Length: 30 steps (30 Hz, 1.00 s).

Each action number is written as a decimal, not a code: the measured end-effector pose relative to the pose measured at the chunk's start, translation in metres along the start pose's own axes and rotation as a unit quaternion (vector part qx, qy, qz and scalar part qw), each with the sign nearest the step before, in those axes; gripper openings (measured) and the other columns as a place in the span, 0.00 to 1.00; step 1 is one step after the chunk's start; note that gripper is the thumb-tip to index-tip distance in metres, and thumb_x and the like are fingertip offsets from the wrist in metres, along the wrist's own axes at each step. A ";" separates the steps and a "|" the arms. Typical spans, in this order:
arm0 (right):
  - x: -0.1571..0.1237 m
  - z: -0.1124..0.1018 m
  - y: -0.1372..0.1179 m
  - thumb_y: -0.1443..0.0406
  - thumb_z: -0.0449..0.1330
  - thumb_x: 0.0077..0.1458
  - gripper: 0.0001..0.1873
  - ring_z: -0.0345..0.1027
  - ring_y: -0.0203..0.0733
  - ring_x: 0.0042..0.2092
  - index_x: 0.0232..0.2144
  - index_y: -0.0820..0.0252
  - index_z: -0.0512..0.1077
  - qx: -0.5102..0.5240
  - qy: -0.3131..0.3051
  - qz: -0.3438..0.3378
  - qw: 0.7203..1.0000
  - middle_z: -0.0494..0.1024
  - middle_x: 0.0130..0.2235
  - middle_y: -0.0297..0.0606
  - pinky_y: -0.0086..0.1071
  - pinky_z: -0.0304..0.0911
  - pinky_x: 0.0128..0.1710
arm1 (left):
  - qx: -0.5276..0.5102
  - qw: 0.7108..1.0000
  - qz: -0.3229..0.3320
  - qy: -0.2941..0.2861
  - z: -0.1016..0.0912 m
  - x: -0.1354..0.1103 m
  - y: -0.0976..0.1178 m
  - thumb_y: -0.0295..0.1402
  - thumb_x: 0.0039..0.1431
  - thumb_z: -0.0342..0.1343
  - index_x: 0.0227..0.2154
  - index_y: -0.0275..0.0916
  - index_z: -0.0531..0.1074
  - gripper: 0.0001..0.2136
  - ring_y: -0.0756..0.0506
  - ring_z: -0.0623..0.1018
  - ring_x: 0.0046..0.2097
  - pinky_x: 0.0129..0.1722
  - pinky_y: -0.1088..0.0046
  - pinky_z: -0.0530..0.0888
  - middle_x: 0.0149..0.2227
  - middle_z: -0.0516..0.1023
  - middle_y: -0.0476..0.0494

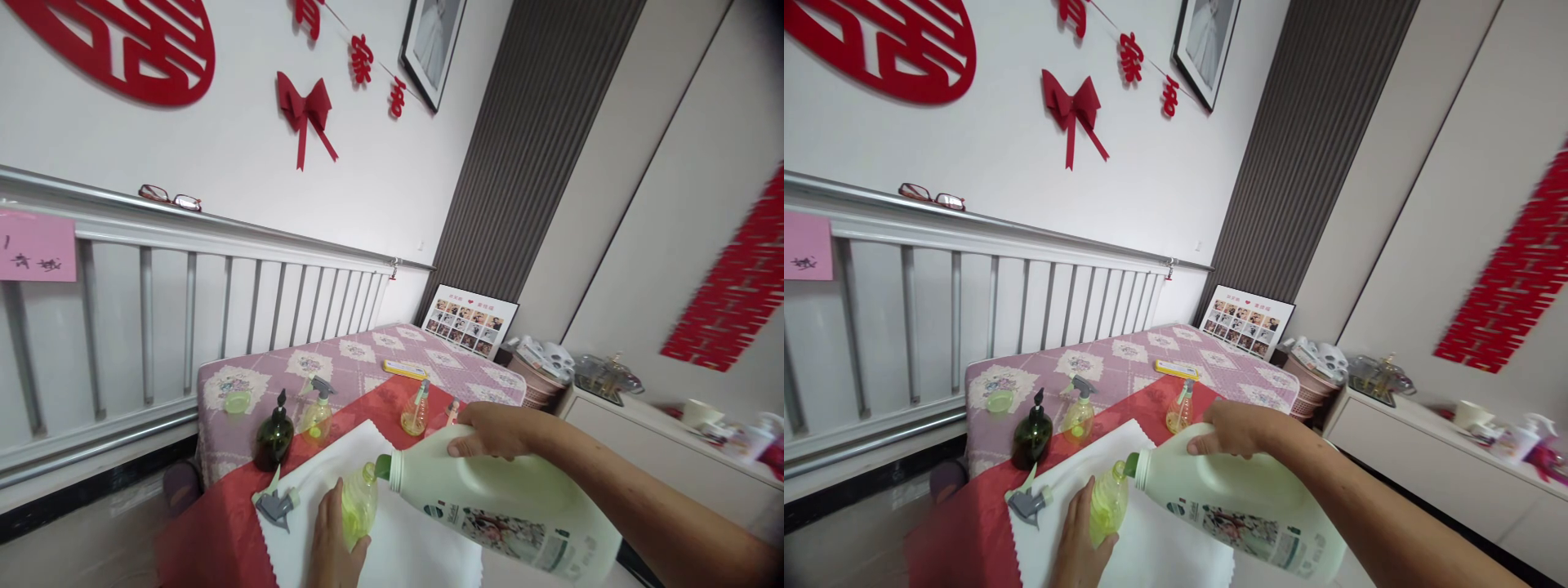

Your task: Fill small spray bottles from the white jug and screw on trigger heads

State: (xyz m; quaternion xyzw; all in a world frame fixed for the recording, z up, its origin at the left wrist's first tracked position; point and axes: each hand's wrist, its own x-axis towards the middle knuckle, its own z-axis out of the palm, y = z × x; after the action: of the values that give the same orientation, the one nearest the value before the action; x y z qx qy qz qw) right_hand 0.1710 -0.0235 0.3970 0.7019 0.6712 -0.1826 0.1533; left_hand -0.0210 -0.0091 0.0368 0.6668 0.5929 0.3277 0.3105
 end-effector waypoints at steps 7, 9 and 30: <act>-0.002 -0.001 -0.001 0.44 0.57 0.46 0.23 0.60 0.34 0.21 0.27 0.57 0.65 0.002 -0.004 -0.005 1.000 0.68 0.23 0.30 0.30 0.56 0.22 | -0.003 1.000 0.007 0.013 0.002 -0.001 -0.001 0.26 0.48 0.53 0.65 0.33 0.43 0.41 0.44 0.56 0.68 0.66 0.70 0.56 0.67 0.55 0.36; -0.002 -0.001 -0.001 0.44 0.57 0.46 0.23 0.60 0.34 0.21 0.27 0.57 0.65 0.003 -0.005 -0.005 1.000 0.68 0.23 0.30 0.30 0.56 0.21 | -0.002 1.000 0.006 0.012 0.002 -0.001 -0.002 0.27 0.49 0.53 0.65 0.33 0.43 0.41 0.44 0.56 0.68 0.66 0.70 0.56 0.67 0.55 0.35; -0.001 -0.001 0.000 0.43 0.58 0.45 0.23 0.62 0.35 0.22 0.28 0.57 0.67 0.007 0.000 -0.003 1.000 0.69 0.24 0.30 0.32 0.58 0.23 | -0.017 1.000 0.007 0.012 -0.001 -0.002 0.000 0.27 0.49 0.53 0.65 0.33 0.43 0.40 0.44 0.56 0.68 0.67 0.69 0.56 0.67 0.55 0.35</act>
State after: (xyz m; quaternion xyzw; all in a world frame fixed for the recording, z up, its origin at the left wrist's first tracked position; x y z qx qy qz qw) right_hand 0.1710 -0.0241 0.3980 0.7010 0.6719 -0.1878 0.1480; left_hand -0.0216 -0.0113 0.0371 0.6616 0.5864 0.3475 0.3123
